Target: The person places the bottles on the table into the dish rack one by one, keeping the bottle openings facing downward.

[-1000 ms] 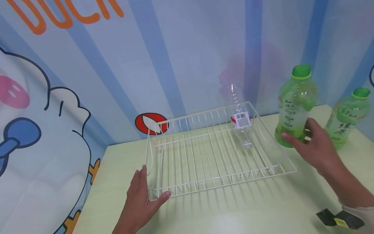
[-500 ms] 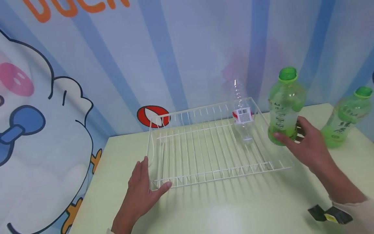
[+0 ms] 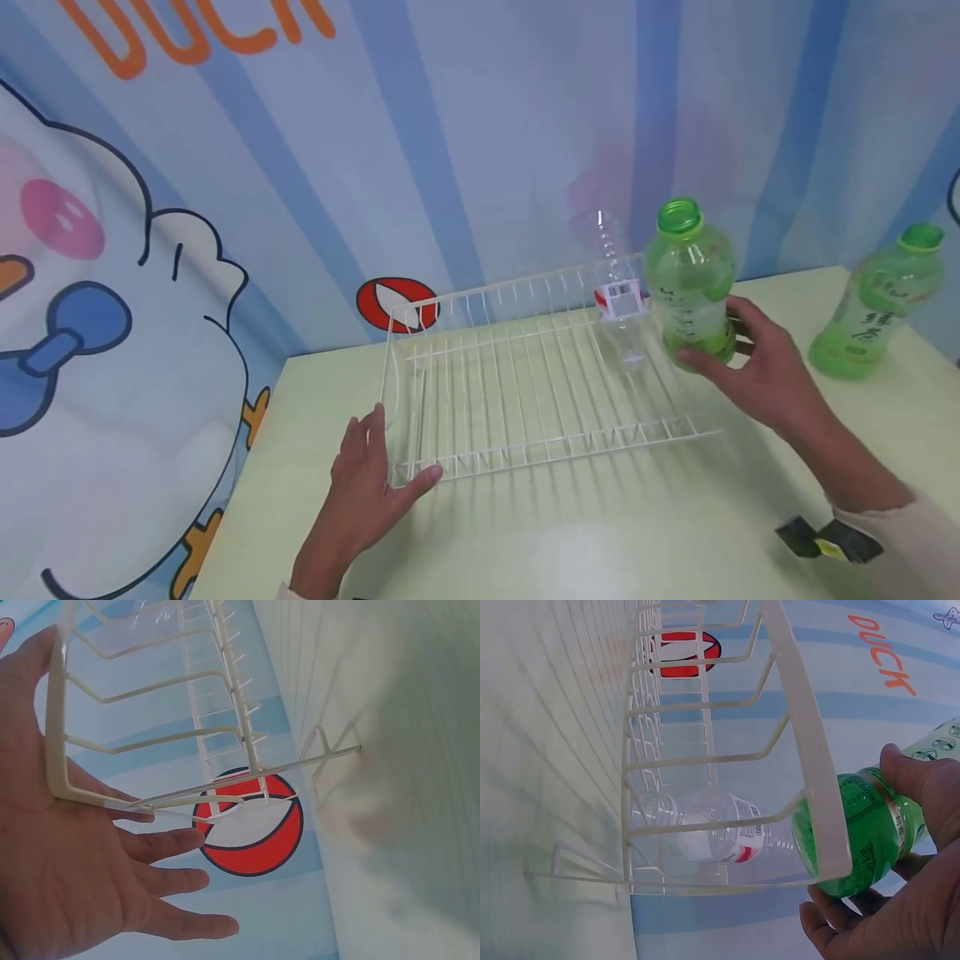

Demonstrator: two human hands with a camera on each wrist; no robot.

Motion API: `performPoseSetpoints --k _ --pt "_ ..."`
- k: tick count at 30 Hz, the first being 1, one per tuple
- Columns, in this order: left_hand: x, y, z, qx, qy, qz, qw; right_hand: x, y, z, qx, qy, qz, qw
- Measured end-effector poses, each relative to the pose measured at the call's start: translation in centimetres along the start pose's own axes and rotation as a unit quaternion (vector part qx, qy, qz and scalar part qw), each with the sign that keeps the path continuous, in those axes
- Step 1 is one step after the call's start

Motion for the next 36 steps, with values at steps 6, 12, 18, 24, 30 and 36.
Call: performPoseSetpoints --k 6,12,18,24,30,36 --pt "0.2 -0.2 0.1 -0.009 -0.001 -0.001 1.0000 -0.4 0.3 -0.2 -0.010 -0.033 -0.016 0.999" --pt "0.0 -0.5 0.2 -0.003 0.016 0.007 0.9998 -0.7 0.6 -0.2 -0.015 -0.068 -0.036 0.997" --pt "-0.2 -0.7 0.1 0.008 0.039 -0.012 0.9991 -1.0 0.8 0.3 -0.027 -0.109 -0.048 0.993" --pt "0.0 -0.9 0.2 0.017 0.043 -0.016 0.9988 -1.2 1.0 0.8 -0.029 -0.158 -0.068 0.985" --pt "0.5 -1.4 0.5 0.116 0.103 -0.036 0.9872 -1.6 1.2 1.0 -0.038 -0.176 -0.068 0.981" --pt "1.3 -1.9 0.8 0.200 0.155 -0.079 0.9641 -1.9 1.5 1.1 -0.043 -0.190 -0.066 0.979"
Point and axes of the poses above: each hand's wrist, its own z-axis towards the middle knuckle, its own y-axis out of the palm, x = y × z, the point moved 1 cm from there along z, towards the middle knuckle, and after that the axes turned 10 degrees about x, right-handed, at the moved point
